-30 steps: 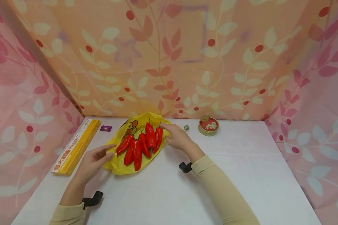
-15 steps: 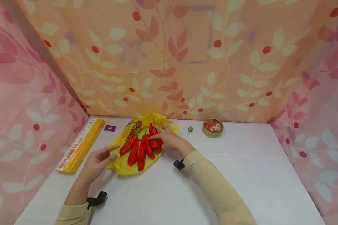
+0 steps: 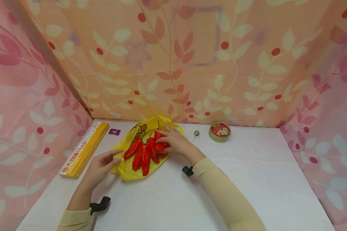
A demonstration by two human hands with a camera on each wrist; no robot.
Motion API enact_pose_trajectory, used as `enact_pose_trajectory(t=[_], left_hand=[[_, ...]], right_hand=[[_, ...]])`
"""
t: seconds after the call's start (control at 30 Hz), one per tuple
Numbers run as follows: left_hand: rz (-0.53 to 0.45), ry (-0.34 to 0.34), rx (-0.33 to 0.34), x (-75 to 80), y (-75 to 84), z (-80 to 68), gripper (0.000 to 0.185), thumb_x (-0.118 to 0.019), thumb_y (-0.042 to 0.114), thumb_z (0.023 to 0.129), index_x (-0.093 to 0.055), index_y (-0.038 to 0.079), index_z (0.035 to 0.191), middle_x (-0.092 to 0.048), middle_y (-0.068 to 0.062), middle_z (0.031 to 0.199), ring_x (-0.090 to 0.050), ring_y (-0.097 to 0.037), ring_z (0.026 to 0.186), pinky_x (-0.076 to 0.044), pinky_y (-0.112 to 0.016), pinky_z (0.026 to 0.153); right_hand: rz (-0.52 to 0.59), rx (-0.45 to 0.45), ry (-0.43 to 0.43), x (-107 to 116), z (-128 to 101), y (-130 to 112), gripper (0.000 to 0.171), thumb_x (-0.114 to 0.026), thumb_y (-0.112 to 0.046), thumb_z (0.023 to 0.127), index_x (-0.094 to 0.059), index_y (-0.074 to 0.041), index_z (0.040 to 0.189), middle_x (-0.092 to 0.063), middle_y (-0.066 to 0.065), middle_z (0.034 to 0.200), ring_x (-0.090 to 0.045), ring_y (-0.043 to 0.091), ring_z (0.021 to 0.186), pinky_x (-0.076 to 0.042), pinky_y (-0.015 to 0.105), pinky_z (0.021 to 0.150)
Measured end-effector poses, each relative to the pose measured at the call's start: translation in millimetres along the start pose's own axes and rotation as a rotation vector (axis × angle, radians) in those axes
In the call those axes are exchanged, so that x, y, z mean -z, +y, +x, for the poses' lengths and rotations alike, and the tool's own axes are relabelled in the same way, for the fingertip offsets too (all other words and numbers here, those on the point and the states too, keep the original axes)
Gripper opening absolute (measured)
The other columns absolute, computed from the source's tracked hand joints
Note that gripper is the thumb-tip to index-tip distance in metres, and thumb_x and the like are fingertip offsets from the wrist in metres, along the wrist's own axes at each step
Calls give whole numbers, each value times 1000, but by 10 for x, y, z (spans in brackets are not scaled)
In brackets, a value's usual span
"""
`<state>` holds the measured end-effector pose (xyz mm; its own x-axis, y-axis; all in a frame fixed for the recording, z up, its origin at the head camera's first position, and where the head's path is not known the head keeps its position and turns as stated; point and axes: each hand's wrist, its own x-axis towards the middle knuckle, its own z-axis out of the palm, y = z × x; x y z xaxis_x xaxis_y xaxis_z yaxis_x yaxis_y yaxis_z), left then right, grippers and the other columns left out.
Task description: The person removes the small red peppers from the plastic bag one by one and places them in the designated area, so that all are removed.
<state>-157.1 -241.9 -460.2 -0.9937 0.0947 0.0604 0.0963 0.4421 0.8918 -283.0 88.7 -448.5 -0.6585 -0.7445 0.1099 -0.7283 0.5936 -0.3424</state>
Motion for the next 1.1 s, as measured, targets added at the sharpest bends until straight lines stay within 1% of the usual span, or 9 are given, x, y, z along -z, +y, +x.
enact_pose_trajectory(t=[0.07,0.17,0.3,0.4,0.57,0.67,0.8,0.9,1.1], left_hand=[[-6,-4,1,-5,-6,0,44,-67,39,97,-66,15,134,-64,-6,134,-57,-26,112,-50,-16,90],[-4,2,3,-7,-9,-6,43,-67,39,97,-66,16,133,-66,-6,131,-57,-26,109,-51,-17,89],[0,8,12,1,-20,-20,41,-67,39,97,-67,19,133,-66,-6,125,-56,-26,104,-52,-19,86],[3,12,32,6,-43,-28,40,-67,41,97,-67,23,133,-65,-5,127,-55,-24,104,-52,-19,86],[11,18,53,6,-79,-37,44,-66,44,97,-66,21,134,-63,-4,132,-53,-24,107,-52,-18,86],[12,15,58,1,-84,-41,47,-66,45,96,-65,19,135,-62,-4,133,-52,-24,108,-52,-17,86],[-2,22,53,-6,-68,-42,43,-67,43,96,-67,22,133,-63,-4,130,-52,-25,107,-52,-18,85],[-16,31,53,-10,-46,-43,38,-67,40,97,-68,24,132,-64,-5,122,-52,-23,103,-52,-18,81],[-17,33,50,-21,-24,-37,37,-68,39,97,-68,25,131,-61,-7,107,-51,-22,100,-51,-19,78]], right_hand=[[39,13,25,44,-59,-19,49,-80,-27,87,-67,-22,134,-47,4,156,-27,34,152,-19,63,120],[161,-2,56,110,-174,-51,49,-78,-28,89,-65,-16,135,-61,7,142,-50,32,137,-34,57,116],[333,-28,108,157,-366,-47,46,-77,-30,91,-66,-14,133,-70,3,126,-64,26,118,-51,48,102],[450,-55,156,174,-530,-11,44,-74,-29,93,-65,-13,133,-71,0,121,-66,23,114,-54,46,99],[583,-176,216,234,-829,56,43,-73,-31,93,-63,-16,133,-70,0,118,-64,22,110,-56,40,94],[624,-261,239,295,-1042,101,45,-73,-31,94,-61,-16,135,-69,2,120,-62,24,111,-56,36,93],[662,-337,278,360,-1349,193,44,-68,-28,98,-59,-9,137,-67,10,123,-62,29,113,-55,33,93],[698,-402,300,383,-1565,296,48,-65,-28,100,-53,-3,140,-66,17,126,-64,31,114,-56,32,93],[686,-580,307,423,-1990,493,56,-64,-39,99,-51,-6,142,-65,20,130,-68,28,110,-59,37,89]])
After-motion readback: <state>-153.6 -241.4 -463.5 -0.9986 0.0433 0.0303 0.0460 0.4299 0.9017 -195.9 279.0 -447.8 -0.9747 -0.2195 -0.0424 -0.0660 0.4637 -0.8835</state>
